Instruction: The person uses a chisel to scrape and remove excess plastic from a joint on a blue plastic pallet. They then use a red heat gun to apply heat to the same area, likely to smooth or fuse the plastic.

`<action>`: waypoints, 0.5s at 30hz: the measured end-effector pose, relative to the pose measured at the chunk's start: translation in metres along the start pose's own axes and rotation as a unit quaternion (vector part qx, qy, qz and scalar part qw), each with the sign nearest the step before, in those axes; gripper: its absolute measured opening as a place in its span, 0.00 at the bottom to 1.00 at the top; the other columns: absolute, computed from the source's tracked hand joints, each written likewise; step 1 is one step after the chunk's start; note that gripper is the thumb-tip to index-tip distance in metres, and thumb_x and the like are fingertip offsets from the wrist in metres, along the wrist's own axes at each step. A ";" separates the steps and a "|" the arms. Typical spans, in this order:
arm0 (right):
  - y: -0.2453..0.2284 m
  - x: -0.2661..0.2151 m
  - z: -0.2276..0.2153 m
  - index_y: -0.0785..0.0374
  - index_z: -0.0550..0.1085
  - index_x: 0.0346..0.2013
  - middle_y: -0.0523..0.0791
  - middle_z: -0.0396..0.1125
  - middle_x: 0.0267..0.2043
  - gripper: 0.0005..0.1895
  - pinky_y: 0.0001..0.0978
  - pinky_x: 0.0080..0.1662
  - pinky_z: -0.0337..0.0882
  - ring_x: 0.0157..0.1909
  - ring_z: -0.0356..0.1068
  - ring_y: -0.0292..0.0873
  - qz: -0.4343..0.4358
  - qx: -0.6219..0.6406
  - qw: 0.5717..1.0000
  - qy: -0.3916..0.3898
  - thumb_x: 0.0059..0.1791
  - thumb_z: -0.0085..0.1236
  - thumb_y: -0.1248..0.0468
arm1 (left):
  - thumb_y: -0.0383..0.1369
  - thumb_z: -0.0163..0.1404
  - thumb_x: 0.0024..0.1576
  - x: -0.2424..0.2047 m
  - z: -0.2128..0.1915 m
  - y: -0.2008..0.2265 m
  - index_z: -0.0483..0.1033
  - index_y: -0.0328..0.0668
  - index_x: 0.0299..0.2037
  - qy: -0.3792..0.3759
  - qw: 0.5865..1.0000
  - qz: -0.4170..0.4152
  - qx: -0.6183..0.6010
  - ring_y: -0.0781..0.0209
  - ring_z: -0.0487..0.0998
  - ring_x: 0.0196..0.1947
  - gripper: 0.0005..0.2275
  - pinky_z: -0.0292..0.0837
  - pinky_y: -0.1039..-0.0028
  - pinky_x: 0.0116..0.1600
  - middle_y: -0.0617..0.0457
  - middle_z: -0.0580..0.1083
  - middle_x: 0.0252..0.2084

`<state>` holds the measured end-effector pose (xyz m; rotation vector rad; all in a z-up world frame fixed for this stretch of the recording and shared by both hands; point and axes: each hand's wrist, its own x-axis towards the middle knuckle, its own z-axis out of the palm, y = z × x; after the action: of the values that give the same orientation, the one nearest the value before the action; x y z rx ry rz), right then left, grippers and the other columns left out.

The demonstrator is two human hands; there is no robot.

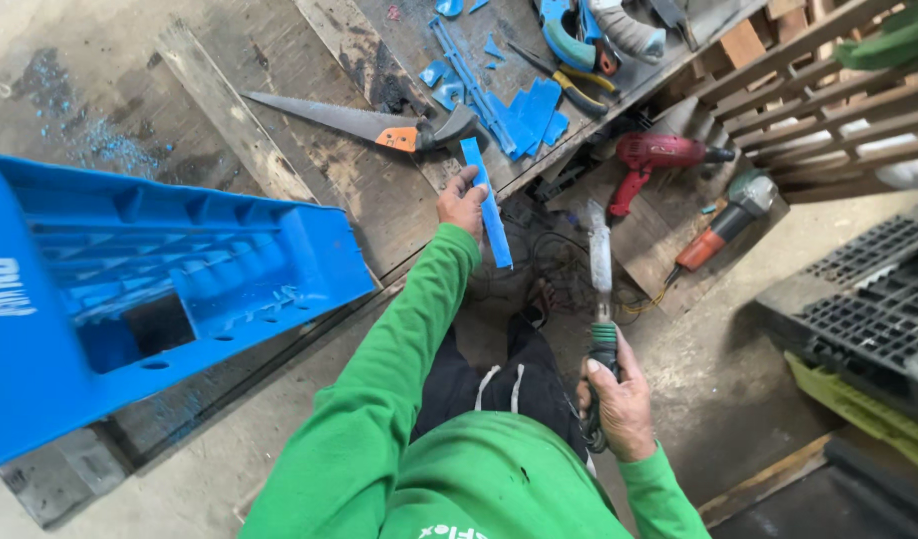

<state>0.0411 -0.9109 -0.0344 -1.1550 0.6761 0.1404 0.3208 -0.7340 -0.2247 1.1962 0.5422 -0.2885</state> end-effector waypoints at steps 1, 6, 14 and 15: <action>-0.005 0.007 -0.012 0.57 0.57 0.75 0.42 0.63 0.30 0.37 0.26 0.22 0.66 0.22 0.63 0.33 0.013 -0.012 1.000 0.002 0.50 0.54 0.66 | 0.21 0.50 0.56 -0.004 0.005 -0.001 0.68 0.30 0.63 0.002 0.999 0.035 -0.032 0.56 0.78 0.35 0.22 0.78 0.68 0.35 0.43 0.76 0.43; -0.033 0.037 -0.041 0.57 0.57 0.74 0.42 0.63 0.31 0.37 0.28 0.20 0.67 0.22 0.63 0.34 0.050 -0.037 0.998 0.003 0.49 0.54 0.66 | 0.14 0.48 0.49 0.000 0.029 0.013 0.56 0.35 0.66 0.093 0.982 0.102 -0.128 0.54 0.81 0.33 0.31 0.80 0.66 0.36 0.43 0.74 0.41; -0.052 0.073 -0.034 0.59 0.58 0.72 0.42 0.64 0.34 0.35 0.27 0.21 0.66 0.22 0.64 0.35 0.014 -0.024 1.000 0.013 0.50 0.54 0.65 | 0.16 0.50 0.53 0.120 0.080 0.047 0.59 0.29 0.69 0.081 0.979 0.145 -0.114 0.44 0.83 0.40 0.30 0.80 0.62 0.44 0.34 0.75 0.51; -0.053 0.076 -0.032 0.60 0.59 0.72 0.42 0.64 0.35 0.34 0.27 0.21 0.66 0.22 0.64 0.35 0.012 -0.020 1.000 0.012 0.50 0.54 0.65 | 0.17 0.52 0.54 0.125 0.084 0.051 0.61 0.28 0.69 0.078 0.978 0.155 -0.112 0.41 0.83 0.44 0.29 0.80 0.60 0.48 0.33 0.75 0.53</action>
<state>0.1116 -0.9788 -0.0421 -1.1894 0.7116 0.1607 0.4710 -0.7864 -0.2300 1.0690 0.5014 0.1314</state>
